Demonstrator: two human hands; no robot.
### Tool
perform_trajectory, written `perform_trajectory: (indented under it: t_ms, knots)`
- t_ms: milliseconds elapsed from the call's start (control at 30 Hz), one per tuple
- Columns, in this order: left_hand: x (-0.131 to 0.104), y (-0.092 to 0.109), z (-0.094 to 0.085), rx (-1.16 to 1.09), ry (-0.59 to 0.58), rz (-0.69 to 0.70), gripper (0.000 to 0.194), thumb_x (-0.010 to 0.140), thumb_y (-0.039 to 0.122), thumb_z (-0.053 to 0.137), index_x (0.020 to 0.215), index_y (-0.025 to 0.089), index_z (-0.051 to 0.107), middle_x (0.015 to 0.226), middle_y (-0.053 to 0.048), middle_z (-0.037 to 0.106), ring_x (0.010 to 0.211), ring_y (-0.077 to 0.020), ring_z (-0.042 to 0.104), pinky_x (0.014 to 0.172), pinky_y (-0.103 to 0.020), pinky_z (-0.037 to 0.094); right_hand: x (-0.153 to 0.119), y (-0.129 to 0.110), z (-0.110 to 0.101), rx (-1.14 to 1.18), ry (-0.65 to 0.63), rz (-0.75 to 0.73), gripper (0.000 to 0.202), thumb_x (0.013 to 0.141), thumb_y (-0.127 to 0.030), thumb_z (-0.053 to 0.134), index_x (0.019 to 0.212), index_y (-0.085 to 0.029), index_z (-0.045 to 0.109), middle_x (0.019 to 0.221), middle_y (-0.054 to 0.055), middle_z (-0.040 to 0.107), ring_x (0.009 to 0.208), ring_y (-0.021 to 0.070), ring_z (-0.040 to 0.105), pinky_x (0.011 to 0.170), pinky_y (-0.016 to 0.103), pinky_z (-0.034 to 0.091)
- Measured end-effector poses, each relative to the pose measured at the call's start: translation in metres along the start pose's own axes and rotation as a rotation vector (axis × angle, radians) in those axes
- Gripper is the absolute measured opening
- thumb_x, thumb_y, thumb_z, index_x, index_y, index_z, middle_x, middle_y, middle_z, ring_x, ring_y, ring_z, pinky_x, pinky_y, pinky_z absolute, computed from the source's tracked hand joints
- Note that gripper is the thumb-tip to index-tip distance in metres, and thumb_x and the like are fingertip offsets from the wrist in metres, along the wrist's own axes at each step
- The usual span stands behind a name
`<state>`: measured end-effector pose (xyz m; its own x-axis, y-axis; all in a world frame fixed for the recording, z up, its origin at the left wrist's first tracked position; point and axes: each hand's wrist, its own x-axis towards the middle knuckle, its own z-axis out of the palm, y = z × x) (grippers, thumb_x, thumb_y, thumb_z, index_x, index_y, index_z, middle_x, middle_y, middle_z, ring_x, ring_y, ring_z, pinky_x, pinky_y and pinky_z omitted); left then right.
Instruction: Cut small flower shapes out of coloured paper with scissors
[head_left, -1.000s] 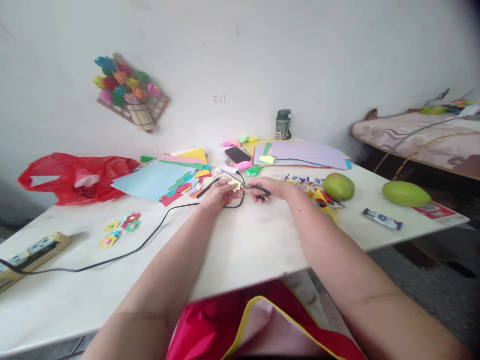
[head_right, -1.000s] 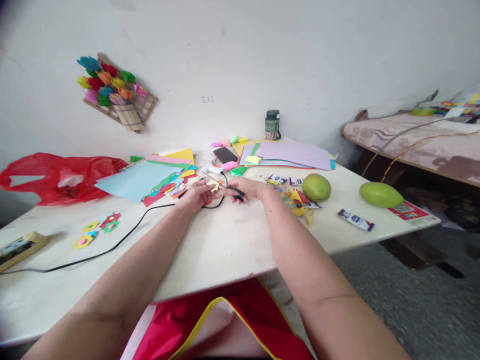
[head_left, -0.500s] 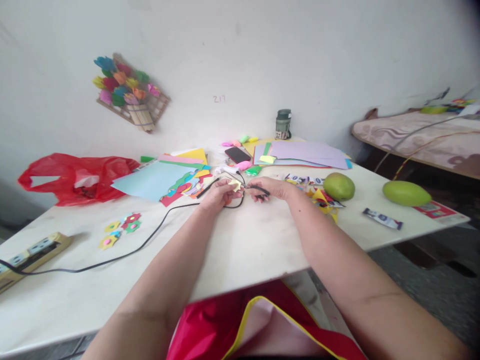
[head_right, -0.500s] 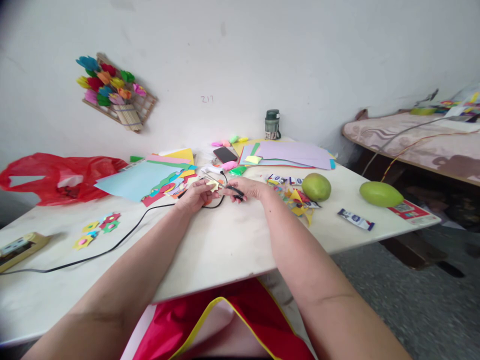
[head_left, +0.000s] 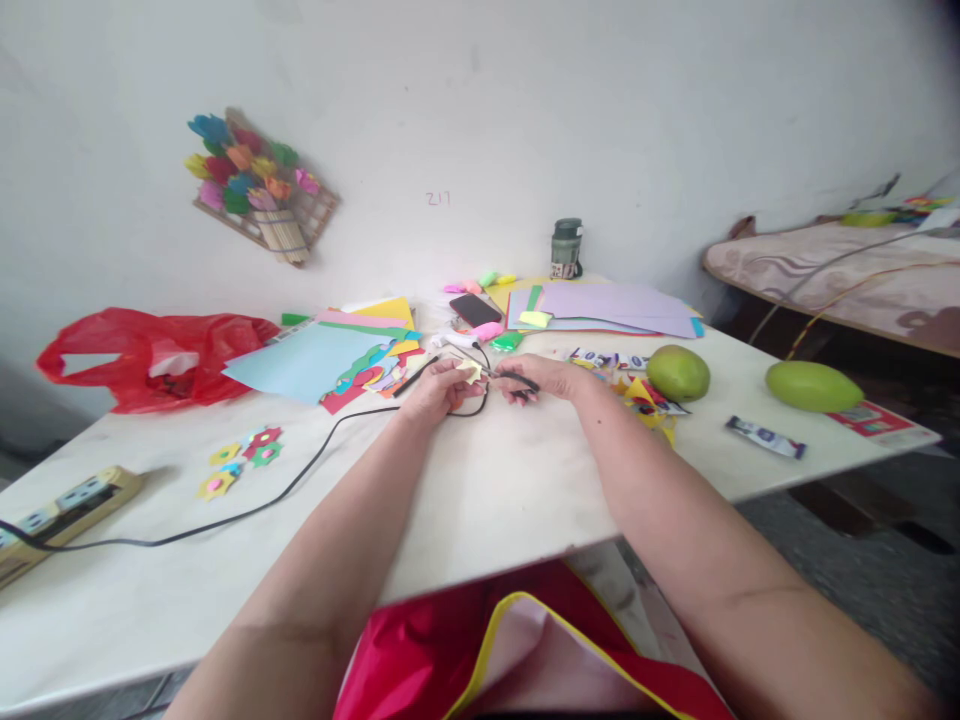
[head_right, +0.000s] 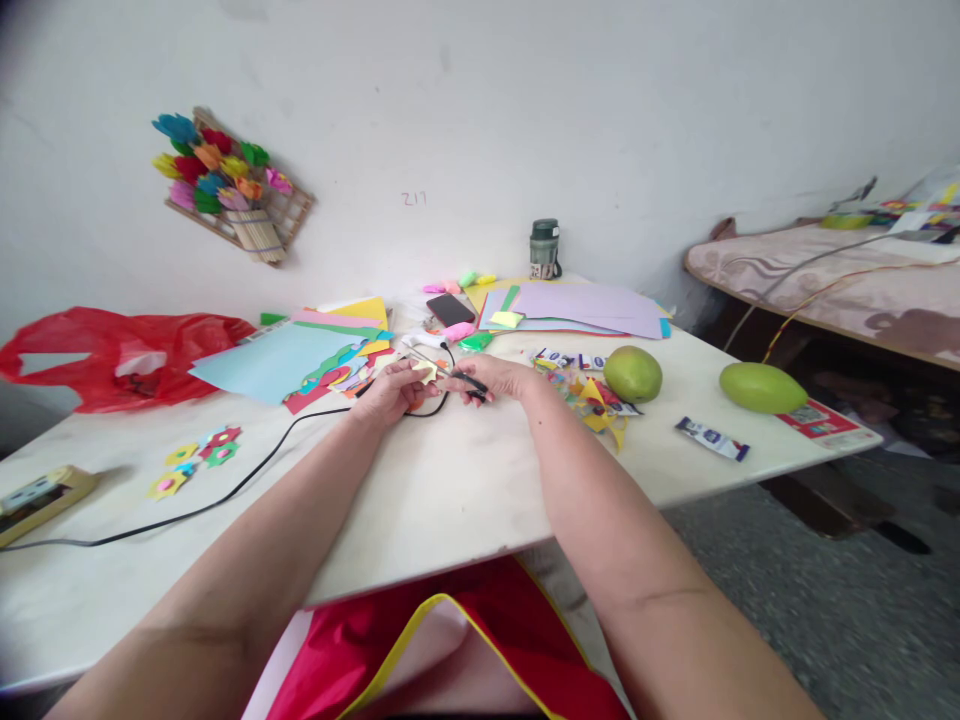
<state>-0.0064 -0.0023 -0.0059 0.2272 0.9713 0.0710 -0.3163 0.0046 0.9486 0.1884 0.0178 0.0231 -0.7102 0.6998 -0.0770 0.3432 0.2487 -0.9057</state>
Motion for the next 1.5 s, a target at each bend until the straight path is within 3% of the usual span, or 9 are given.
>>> perform_trajectory:
  t_ms: [500,867,1500]
  knots:
    - [0.0003,0.0001,-0.0005,-0.027,0.024,-0.019,0.024,0.056,0.019,0.077,0.065,0.014,0.055,0.06,-0.001,0.065,0.054,-0.0142,0.066,0.052,-0.02,0.049,0.0039,0.0047,0.0016,-0.008,0.014,-0.007,0.028,0.077,-0.041,0.065,0.074,-0.015,0.052,0.056,-0.003,0.057,0.042,0.0052,0.049,0.033,0.015,0.029]
    - [0.0003,0.0001,-0.001,-0.019,0.021,-0.014,0.026,0.056,0.02,0.077,0.065,0.014,0.054,0.061,-0.001,0.065,0.058,-0.0152,0.067,0.058,-0.024,0.052,0.0056,0.0079,0.0017,-0.003,0.002,-0.017,0.027,0.074,-0.039,0.066,0.074,-0.016,0.052,0.054,-0.004,0.056,0.041,0.0058,0.049,0.032,0.016,0.028]
    - [0.001,-0.0013,-0.0048,0.084,-0.026,-0.024,0.029,0.058,0.03,0.079,0.063,0.013,0.056,0.059,-0.004,0.065,0.049,-0.0115,0.062,0.043,-0.017,0.038,0.0034,0.0056,0.001,0.011,-0.027,-0.019,0.023,0.076,-0.037,0.062,0.075,-0.015,0.054,0.053,-0.005,0.055,0.039,0.0045,0.045,0.032,0.016,0.028]
